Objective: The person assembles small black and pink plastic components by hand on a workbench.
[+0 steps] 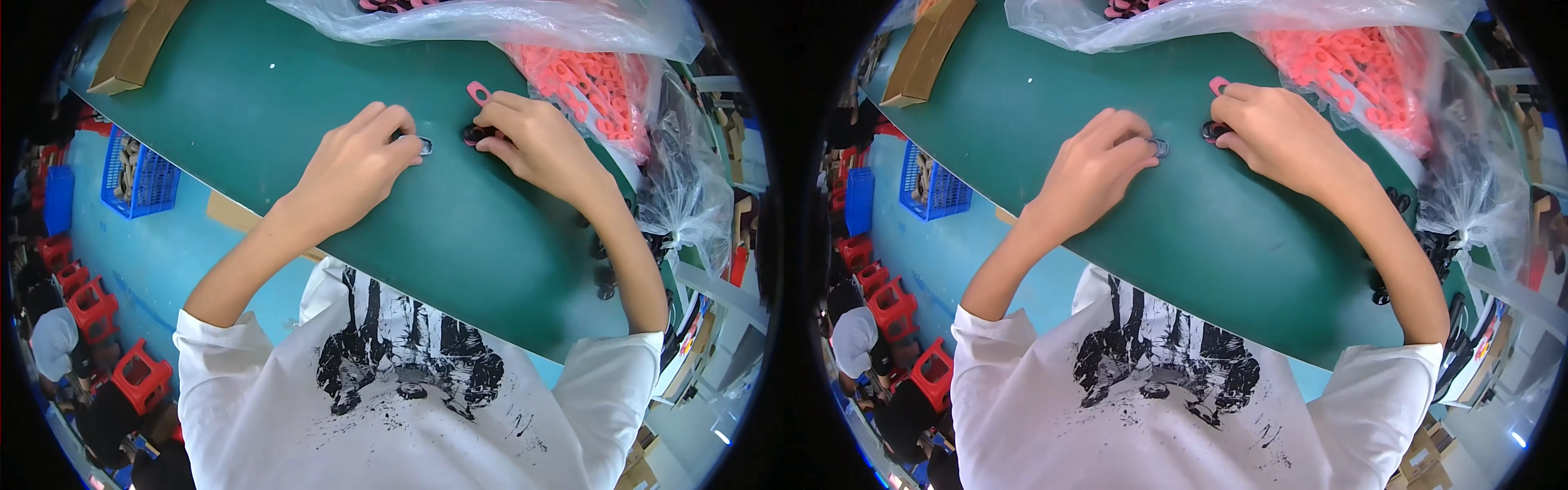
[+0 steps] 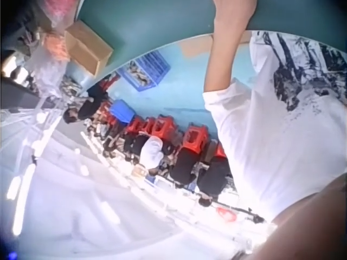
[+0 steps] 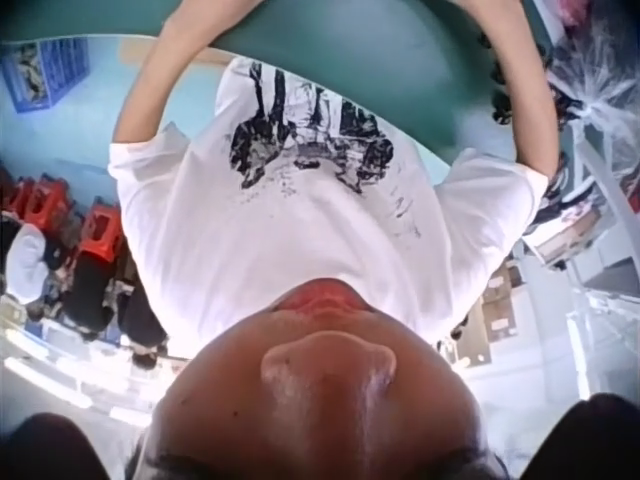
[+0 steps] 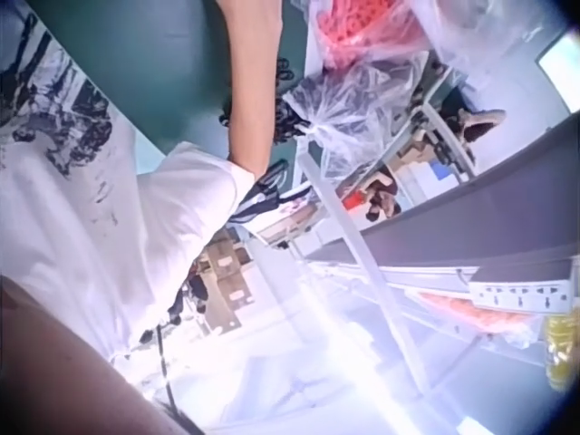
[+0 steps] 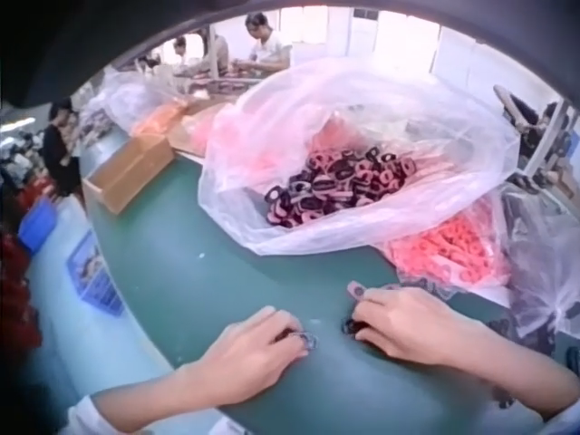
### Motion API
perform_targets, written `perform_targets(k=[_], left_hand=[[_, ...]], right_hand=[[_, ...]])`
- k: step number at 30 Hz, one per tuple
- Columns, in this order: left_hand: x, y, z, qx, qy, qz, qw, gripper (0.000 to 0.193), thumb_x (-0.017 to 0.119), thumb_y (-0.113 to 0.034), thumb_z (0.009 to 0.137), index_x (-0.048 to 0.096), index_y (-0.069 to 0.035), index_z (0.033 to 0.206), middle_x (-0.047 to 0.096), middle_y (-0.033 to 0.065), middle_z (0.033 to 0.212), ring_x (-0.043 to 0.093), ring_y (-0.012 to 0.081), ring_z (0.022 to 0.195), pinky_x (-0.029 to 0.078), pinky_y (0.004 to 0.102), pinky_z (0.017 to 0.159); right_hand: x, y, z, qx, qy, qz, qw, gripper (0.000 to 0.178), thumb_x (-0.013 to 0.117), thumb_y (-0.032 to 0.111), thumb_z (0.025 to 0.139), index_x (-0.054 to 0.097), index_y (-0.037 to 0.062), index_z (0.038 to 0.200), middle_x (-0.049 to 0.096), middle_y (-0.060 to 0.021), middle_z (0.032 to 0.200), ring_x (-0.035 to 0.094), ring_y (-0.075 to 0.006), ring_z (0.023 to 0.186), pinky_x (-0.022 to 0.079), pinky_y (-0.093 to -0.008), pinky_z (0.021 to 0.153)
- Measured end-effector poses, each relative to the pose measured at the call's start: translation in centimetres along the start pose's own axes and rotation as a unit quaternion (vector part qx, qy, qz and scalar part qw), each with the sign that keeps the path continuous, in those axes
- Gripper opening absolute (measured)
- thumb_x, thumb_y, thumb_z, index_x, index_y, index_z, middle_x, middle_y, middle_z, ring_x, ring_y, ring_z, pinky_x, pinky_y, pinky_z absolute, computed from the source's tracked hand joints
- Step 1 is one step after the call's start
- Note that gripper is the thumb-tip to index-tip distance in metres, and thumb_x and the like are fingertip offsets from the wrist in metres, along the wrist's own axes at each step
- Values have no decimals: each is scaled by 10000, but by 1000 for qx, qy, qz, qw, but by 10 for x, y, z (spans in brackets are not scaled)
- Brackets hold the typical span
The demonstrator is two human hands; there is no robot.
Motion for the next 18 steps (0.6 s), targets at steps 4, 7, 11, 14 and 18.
perform_targets(k=[4, 7, 11, 14, 18], left_hand=[[0, 2, -1, -25, 4, -1, 1000, 90, 719, -39, 762, 632, -24, 778, 568, 48, 886, 575, 223, 810, 510, 372, 606], [0, 4, 2, -35, 4, -3, 999, 102, 725, -38, 757, 626, -23, 773, 558, 50, 877, 577, 225, 808, 509, 376, 607], [3, 5, 6, -40, 17, -7, 999, 132, 726, -35, 760, 600, -18, 794, 545, 65, 870, 581, 240, 821, 512, 379, 621], [7, 6, 9, -37, 33, -44, 998, 150, 720, -34, 770, 588, -18, 837, 549, 81, 893, 588, 261, 839, 512, 393, 640], [5, 5, 13, -42, 33, -20, 998, 173, 720, -37, 776, 593, -19, 892, 552, 93, 913, 594, 285, 824, 511, 415, 659]], right_hand=[[3, 6, -12, 45, -48, 28, 997, 224, 735, 32, 772, 635, -14, 966, 612, -145, 897, 631, -331, 790, 510, -405, 686], [-3, -3, -16, 74, -64, 83, 992, 219, 741, 26, 769, 627, -30, 948, 609, -155, 889, 625, -337, 786, 499, -397, 683], [-2, 0, -20, 72, -82, 46, 993, 224, 742, 23, 756, 616, -36, 931, 605, -154, 889, 618, -340, 786, 483, -410, 679], [0, 1, -18, 70, -52, 48, 995, 201, 731, 19, 752, 619, -29, 912, 607, -133, 915, 620, -341, 793, 487, -415, 680], [9, 11, -18, 69, -49, -39, 996, 219, 710, 5, 755, 626, 0, 957, 614, -118, 945, 624, -352, 799, 507, -420, 693]])
Point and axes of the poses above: each hand's wrist, its own z-axis towards the middle knuckle, its own x-axis out of the palm, y = z × x, the point moved 10 cm from there along z, towards the middle knuckle
